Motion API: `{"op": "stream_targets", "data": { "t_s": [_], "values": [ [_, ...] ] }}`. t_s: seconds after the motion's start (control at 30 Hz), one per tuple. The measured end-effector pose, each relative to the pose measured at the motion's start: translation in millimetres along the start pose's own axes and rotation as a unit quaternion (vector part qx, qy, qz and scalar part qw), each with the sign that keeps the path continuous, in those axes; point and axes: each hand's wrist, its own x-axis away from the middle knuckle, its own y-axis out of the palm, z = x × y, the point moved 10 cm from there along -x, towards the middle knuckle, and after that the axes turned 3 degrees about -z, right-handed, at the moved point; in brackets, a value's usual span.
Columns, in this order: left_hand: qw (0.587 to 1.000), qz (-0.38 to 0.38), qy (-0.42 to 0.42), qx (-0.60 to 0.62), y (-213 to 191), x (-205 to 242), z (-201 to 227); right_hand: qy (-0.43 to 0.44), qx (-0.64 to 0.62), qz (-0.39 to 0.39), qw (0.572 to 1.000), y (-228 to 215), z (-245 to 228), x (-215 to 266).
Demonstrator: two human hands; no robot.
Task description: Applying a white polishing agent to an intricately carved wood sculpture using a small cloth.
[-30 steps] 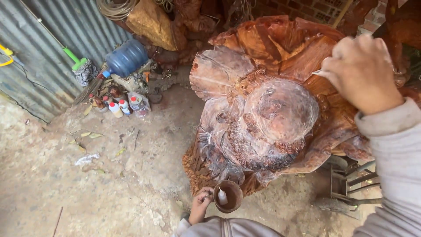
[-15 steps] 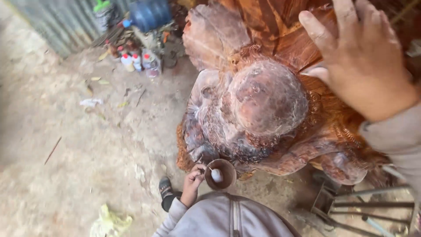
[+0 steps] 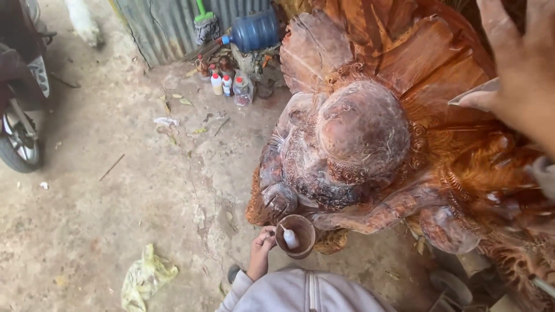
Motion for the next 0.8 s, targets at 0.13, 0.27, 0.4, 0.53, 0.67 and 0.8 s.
{"op": "stream_targets", "data": {
  "t_s": [0.13,0.27,0.4,0.53,0.67,0.8],
  "values": [
    [0.999,-0.009,0.006,-0.035,-22.6,-5.0,17.3,0.061,0.124,-0.119,0.983,25.7,-25.7,-14.0],
    [0.998,0.008,-0.012,-0.058,-36.4,-9.3,22.2,0.107,0.067,-0.173,0.977,24.7,-25.9,-14.9],
    [0.999,0.01,-0.04,0.0,-50.0,-15.0,7.2,0.053,0.133,-0.055,0.988,-4.8,-31.9,5.9],
    [0.998,0.002,-0.063,-0.01,-54.9,-16.8,2.9,0.044,0.048,-0.065,0.996,63.4,-31.0,5.6],
    [0.996,-0.015,-0.088,0.004,-57.9,-19.6,-4.3,0.044,0.062,-0.057,0.995,22.2,-32.4,10.2],
    [0.995,-0.012,-0.094,0.019,-69.1,-32.6,-13.9,0.149,0.067,-0.096,0.982,6.0,-26.5,6.5]
  ]
}}
